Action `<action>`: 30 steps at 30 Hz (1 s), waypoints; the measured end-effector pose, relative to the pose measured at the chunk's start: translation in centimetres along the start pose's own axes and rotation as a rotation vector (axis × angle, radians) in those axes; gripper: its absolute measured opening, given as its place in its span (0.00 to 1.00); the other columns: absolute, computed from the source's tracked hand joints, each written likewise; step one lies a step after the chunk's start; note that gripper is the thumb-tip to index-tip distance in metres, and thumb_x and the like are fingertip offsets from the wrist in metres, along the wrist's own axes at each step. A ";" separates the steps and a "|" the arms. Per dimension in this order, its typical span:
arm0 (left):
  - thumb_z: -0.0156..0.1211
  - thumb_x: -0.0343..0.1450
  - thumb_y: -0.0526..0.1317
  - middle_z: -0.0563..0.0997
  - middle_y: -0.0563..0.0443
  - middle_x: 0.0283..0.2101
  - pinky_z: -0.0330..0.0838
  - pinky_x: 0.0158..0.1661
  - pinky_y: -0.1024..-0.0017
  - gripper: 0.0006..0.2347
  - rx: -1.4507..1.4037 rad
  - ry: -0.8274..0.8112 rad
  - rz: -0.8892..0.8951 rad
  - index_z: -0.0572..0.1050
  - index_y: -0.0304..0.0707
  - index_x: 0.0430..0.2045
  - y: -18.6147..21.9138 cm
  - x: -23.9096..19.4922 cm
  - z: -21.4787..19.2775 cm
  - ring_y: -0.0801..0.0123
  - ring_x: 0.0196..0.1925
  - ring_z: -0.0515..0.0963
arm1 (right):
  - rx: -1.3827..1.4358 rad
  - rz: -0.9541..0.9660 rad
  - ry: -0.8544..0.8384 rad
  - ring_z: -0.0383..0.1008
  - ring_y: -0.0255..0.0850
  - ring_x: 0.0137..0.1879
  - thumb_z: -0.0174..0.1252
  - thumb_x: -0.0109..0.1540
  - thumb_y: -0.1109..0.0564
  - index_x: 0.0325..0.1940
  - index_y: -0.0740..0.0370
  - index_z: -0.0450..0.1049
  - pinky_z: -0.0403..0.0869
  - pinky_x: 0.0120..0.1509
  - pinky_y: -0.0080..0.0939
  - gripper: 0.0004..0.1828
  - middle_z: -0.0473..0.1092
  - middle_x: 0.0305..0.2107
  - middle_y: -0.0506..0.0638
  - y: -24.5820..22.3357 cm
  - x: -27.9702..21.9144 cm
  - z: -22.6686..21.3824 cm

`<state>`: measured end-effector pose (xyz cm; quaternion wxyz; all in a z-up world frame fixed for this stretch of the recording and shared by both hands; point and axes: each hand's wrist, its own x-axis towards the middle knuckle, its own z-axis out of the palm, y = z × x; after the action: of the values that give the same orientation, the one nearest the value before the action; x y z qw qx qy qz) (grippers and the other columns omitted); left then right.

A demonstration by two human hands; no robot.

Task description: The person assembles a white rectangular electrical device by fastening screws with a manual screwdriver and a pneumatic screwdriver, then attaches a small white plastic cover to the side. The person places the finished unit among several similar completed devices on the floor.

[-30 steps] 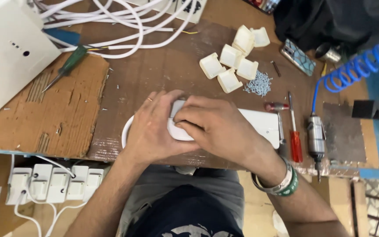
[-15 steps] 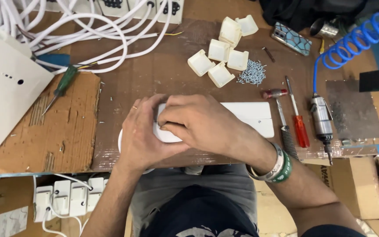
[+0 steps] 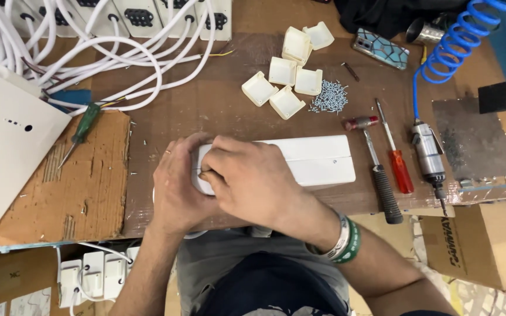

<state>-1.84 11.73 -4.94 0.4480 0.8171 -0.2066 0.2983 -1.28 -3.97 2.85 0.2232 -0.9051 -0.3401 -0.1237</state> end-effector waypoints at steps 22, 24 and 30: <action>0.86 0.47 0.50 0.79 0.38 0.45 0.76 0.47 0.62 0.41 0.152 -0.067 -0.119 0.71 0.23 0.49 2.1 0.6 -0.6 0.56 0.42 0.81 | -0.415 1.138 0.114 0.73 0.68 0.47 0.71 0.57 0.43 0.51 0.78 0.68 0.75 0.53 0.60 0.36 0.68 0.46 0.74 30.8 -25.8 -5.5; 0.86 0.46 0.51 0.79 0.40 0.49 0.75 0.52 0.60 0.43 0.099 -0.055 -0.128 0.70 0.26 0.51 2.0 0.2 -0.3 0.56 0.48 0.81 | -0.384 1.242 0.128 0.78 0.61 0.45 0.69 0.62 0.48 0.58 0.74 0.68 0.78 0.49 0.56 0.32 0.74 0.44 0.69 29.8 -25.6 -5.8; 0.85 0.46 0.50 0.79 0.45 0.51 0.72 0.55 0.64 0.46 -0.008 -0.003 -0.250 0.65 0.30 0.57 2.5 -0.3 -0.1 0.59 0.51 0.82 | 0.340 1.305 0.495 0.71 0.41 0.32 0.66 0.63 0.49 0.54 0.68 0.72 0.66 0.27 0.39 0.24 0.72 0.35 0.57 29.1 -22.6 -9.4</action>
<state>-3.65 10.59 -3.59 0.4847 0.8351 -0.1052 0.2380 0.88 -40.70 -6.78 0.4601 -0.8220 0.3165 -0.1119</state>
